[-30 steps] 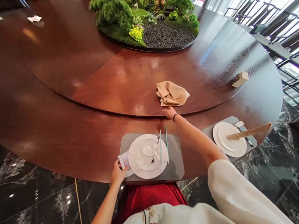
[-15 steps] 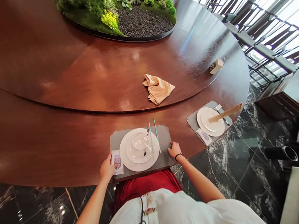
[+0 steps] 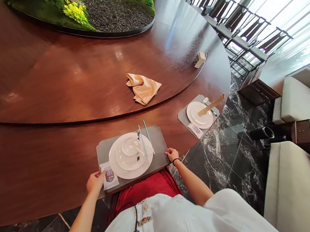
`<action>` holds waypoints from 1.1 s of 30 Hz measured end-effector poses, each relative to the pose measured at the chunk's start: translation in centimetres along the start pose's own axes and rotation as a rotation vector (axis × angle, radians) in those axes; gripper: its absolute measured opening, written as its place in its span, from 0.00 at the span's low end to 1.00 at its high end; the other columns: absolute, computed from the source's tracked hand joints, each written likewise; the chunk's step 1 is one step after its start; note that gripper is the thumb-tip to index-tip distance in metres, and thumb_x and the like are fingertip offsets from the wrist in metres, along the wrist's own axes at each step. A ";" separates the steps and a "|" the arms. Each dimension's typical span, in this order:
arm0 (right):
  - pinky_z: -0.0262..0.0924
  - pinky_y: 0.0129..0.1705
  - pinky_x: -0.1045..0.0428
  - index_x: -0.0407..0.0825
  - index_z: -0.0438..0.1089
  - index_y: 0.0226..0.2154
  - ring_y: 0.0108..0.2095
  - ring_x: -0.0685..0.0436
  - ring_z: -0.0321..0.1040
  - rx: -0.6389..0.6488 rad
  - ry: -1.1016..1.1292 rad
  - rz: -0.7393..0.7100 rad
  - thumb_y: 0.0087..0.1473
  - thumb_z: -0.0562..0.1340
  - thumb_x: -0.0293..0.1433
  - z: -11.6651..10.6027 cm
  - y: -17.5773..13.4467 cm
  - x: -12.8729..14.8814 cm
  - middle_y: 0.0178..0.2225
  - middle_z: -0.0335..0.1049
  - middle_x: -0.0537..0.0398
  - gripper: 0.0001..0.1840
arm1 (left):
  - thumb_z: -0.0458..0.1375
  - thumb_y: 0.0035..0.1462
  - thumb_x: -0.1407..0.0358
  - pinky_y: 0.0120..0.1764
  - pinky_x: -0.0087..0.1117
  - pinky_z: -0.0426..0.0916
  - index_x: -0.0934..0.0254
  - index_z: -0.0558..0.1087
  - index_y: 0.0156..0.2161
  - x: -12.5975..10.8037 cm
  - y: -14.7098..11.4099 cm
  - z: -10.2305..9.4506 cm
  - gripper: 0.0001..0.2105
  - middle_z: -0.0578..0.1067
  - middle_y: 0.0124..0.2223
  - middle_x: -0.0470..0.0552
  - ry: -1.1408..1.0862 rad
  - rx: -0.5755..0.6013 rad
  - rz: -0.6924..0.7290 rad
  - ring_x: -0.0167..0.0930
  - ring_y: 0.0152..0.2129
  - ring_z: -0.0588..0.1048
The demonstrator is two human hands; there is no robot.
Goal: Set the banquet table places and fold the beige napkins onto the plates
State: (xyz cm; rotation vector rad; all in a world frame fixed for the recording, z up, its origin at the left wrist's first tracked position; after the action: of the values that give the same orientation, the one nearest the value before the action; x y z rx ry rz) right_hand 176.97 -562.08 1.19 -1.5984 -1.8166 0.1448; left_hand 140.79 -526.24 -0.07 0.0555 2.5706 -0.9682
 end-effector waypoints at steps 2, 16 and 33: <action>0.61 0.35 0.55 0.48 0.74 0.30 0.31 0.48 0.69 0.003 0.021 0.009 0.43 0.64 0.32 0.0 0.3 -0.4 0.28 0.74 0.58 0.08 | 0.57 0.46 0.48 0.38 0.40 0.69 0.67 0.73 0.43 -0.1 0.8 -0.2 0.25 0.79 0.41 0.59 -0.038 0.052 -0.043 0.43 0.39 0.76; 0.61 0.35 0.55 0.49 0.72 0.27 0.30 0.47 0.69 0.034 0.034 -0.023 0.43 0.64 0.33 0.1 0.0 -1.2 0.27 0.74 0.58 0.06 | 0.56 0.47 0.47 0.32 0.35 0.63 0.58 0.74 0.33 2.2 -0.6 0.5 0.17 0.80 0.37 0.51 0.183 0.180 0.065 0.40 0.35 0.76; 0.61 0.38 0.52 0.48 0.62 0.46 0.34 0.46 0.69 0.267 0.012 -0.474 0.53 0.60 0.42 3.7 -4.4 17.0 0.33 0.72 0.54 0.20 | 0.52 0.58 0.59 0.47 0.38 0.69 0.64 0.57 0.57 -13.4 -4.9 4.0 0.23 0.67 0.57 0.60 -0.210 0.125 0.378 0.34 0.41 0.75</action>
State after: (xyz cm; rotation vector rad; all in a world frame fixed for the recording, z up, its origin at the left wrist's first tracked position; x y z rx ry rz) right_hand 171.43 -546.36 7.87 -0.9566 -2.0174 0.1507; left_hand 153.71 -531.22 5.29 0.4333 2.1989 -0.9296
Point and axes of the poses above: each hand's wrist, its own y-axis towards the middle knuckle, its own z-axis out of the palm, x = y × z, the point moved 5 cm from there along y, towards the middle knuckle
